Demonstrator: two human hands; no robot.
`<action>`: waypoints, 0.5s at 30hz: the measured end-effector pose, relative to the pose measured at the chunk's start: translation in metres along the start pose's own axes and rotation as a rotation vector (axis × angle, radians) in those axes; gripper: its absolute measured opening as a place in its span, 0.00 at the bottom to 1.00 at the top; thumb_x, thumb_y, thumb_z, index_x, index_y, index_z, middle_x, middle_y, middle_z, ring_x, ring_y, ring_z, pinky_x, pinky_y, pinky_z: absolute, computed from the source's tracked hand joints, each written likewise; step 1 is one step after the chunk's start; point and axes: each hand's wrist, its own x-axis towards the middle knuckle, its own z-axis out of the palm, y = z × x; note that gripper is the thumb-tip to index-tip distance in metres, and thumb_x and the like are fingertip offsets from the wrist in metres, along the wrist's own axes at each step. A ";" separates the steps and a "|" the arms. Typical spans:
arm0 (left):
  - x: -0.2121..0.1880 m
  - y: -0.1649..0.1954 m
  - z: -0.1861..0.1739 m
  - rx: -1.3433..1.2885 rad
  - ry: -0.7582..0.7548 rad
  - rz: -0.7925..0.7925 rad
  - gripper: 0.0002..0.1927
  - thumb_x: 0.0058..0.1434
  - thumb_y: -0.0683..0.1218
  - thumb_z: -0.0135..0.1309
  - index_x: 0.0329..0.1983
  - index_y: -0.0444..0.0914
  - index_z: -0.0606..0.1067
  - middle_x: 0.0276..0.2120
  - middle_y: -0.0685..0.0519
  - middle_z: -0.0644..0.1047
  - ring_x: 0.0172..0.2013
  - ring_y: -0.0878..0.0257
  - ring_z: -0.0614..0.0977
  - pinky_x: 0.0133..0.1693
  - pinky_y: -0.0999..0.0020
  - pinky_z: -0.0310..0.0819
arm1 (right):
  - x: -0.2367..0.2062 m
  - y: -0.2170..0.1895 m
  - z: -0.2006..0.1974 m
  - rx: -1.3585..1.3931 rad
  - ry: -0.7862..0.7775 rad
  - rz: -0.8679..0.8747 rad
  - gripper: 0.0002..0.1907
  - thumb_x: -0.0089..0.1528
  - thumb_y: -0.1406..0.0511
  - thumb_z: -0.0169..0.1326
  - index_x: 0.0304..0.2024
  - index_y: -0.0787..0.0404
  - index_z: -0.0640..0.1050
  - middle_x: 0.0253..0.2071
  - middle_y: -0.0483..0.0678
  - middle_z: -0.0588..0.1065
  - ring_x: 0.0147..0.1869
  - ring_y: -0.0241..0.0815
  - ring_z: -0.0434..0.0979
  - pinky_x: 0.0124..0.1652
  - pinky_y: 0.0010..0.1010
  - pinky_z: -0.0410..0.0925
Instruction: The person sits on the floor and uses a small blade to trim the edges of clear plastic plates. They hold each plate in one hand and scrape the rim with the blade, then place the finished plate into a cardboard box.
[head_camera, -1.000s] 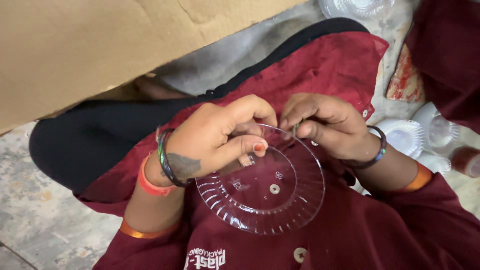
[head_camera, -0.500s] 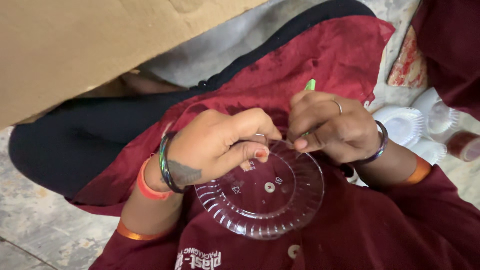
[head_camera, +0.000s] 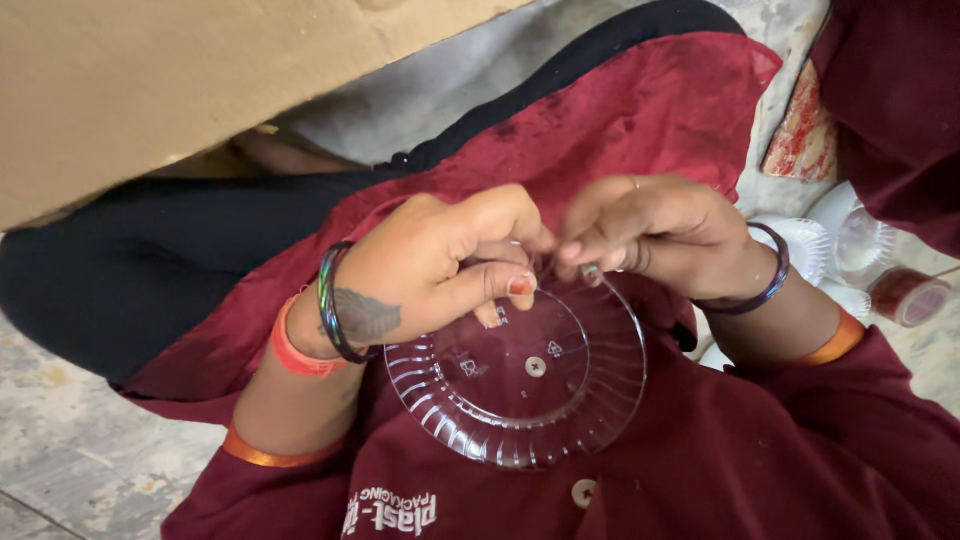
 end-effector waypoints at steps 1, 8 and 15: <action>-0.001 0.000 0.000 0.002 -0.001 0.000 0.10 0.69 0.43 0.52 0.51 0.35 0.71 0.33 0.53 0.85 0.28 0.68 0.88 0.31 0.75 0.83 | 0.000 0.001 0.000 0.076 0.008 0.033 0.07 0.69 0.72 0.53 0.50 0.67 0.74 0.44 0.55 0.78 0.46 0.42 0.82 0.44 0.31 0.75; 0.002 -0.010 0.001 -0.031 -0.060 0.111 0.10 0.71 0.40 0.50 0.54 0.35 0.71 0.35 0.52 0.84 0.35 0.67 0.89 0.34 0.75 0.87 | 0.010 0.024 -0.016 0.299 -0.194 -0.023 0.03 0.70 0.73 0.55 0.40 0.64 0.74 0.41 0.56 0.80 0.43 0.42 0.83 0.41 0.31 0.76; 0.001 0.006 -0.005 0.019 -0.043 0.059 0.10 0.69 0.40 0.50 0.53 0.35 0.72 0.32 0.53 0.84 0.29 0.67 0.88 0.31 0.74 0.83 | 0.002 0.027 -0.030 0.186 -0.343 -0.048 0.04 0.68 0.71 0.54 0.37 0.64 0.76 0.38 0.54 0.80 0.39 0.42 0.82 0.39 0.32 0.74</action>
